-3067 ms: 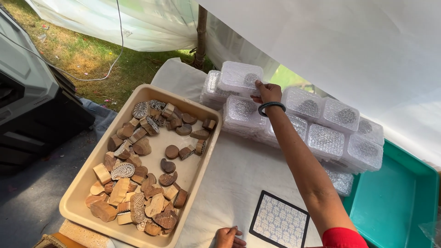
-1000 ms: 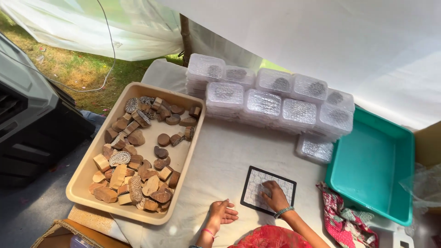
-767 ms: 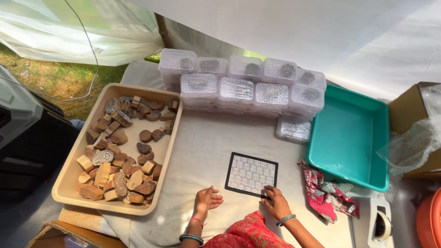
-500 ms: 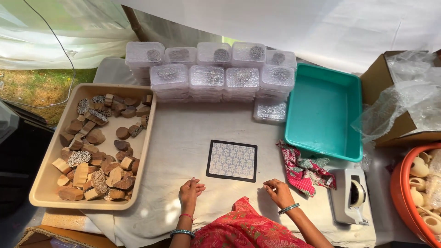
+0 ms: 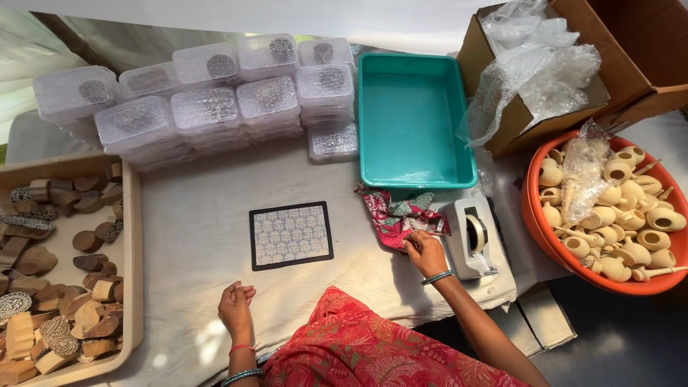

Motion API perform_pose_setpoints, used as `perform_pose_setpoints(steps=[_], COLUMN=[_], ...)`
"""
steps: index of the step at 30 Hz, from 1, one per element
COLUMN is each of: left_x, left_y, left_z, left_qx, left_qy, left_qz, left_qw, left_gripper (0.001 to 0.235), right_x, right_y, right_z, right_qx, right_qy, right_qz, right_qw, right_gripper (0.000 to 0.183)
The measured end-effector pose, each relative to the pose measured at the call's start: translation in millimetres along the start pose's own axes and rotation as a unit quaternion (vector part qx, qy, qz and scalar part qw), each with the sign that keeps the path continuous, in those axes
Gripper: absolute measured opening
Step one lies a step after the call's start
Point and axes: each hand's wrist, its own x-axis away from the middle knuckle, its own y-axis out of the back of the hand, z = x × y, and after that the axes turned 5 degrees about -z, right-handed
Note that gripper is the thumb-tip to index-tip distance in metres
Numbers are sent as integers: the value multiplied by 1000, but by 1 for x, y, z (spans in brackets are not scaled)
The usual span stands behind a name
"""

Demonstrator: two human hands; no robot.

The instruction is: The person cleans a small plastic container with a cloth, places a wooden stamp inside, and wraps the container in bubble wrap. They then secure the package with tape and stack it with other wrapped items.

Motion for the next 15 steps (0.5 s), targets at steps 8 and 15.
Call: perform_pose_setpoints(steps=[8,15], left_x=[-22,40], left_y=[4,104], left_z=[44,-19], left_qx=[41,-28], left_qy=[-18,-143], left_qz=[13,-98], left_qw=[999,984], left_gripper=[35,35], right_x=[-17,-65], right_y=[-29,-127], right_z=[-7,-100], right_qx=[122,200], right_qy=[59,99], right_qz=[-27,-41], right_qw=[990,974], right_gripper=[87,73])
